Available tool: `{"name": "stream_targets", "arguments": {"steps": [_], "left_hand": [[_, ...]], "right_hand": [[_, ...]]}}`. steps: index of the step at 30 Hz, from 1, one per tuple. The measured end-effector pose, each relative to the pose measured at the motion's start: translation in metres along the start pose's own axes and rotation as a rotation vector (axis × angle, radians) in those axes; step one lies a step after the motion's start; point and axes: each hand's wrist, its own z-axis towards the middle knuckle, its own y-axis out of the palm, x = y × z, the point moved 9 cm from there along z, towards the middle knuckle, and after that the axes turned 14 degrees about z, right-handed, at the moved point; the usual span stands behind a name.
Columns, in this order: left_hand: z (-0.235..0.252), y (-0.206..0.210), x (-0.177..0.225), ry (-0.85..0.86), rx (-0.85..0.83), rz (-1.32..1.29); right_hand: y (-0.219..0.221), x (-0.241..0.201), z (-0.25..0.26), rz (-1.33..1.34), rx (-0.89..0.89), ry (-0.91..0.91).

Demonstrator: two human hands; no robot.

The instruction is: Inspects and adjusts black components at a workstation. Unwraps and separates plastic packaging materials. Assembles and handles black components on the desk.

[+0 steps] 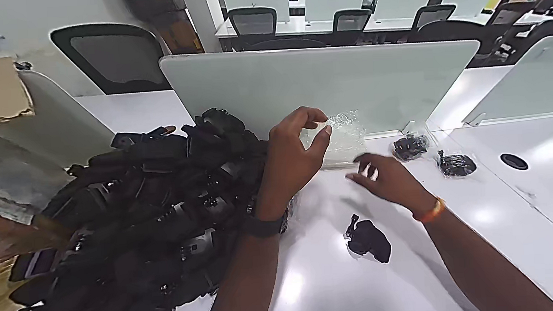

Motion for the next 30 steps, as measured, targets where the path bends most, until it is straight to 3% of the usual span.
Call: {"name": "stream_targets", "arguments": {"steps": [4, 6, 8, 13, 16, 21, 24, 28, 30], "left_hand": [[0.0, 0.043, 0.011, 0.063, -0.307, 0.06], [-0.006, 0.074, 0.011, 0.113, -0.502, 0.122], [-0.02, 0.104, 0.009, 0.099, -0.702, 0.169], [-0.09, 0.171, -0.006, -0.104, -1.127, 0.305], [-0.138, 0.189, -0.024, -0.235, -1.09, 0.201], [-0.162, 0.182, -0.033, -0.42, -0.817, -0.279], [-0.156, 0.171, -0.038, -0.337, -0.692, -0.296], [-0.149, 0.172, -0.037, -0.155, -0.641, -0.275], [-0.148, 0.177, -0.036, -0.127, -0.621, -0.28]], "right_hand": [[0.044, 0.021, -0.082, -0.103, -0.444, 0.228], [0.065, 0.028, -0.107, -0.193, -0.563, 0.262], [0.074, 0.035, -0.115, -0.216, -0.511, 0.251], [0.065, 0.045, -0.128, -0.148, -0.147, 0.27], [0.064, 0.045, -0.137, -0.136, -0.028, 0.269], [0.071, 0.03, -0.137, -0.129, 0.044, 0.134], [0.07, 0.028, -0.126, 0.001, -0.095, 0.115], [0.052, 0.043, -0.1, 0.247, -0.061, 0.003], [0.057, 0.051, -0.084, 0.501, -0.102, -0.019]]}}
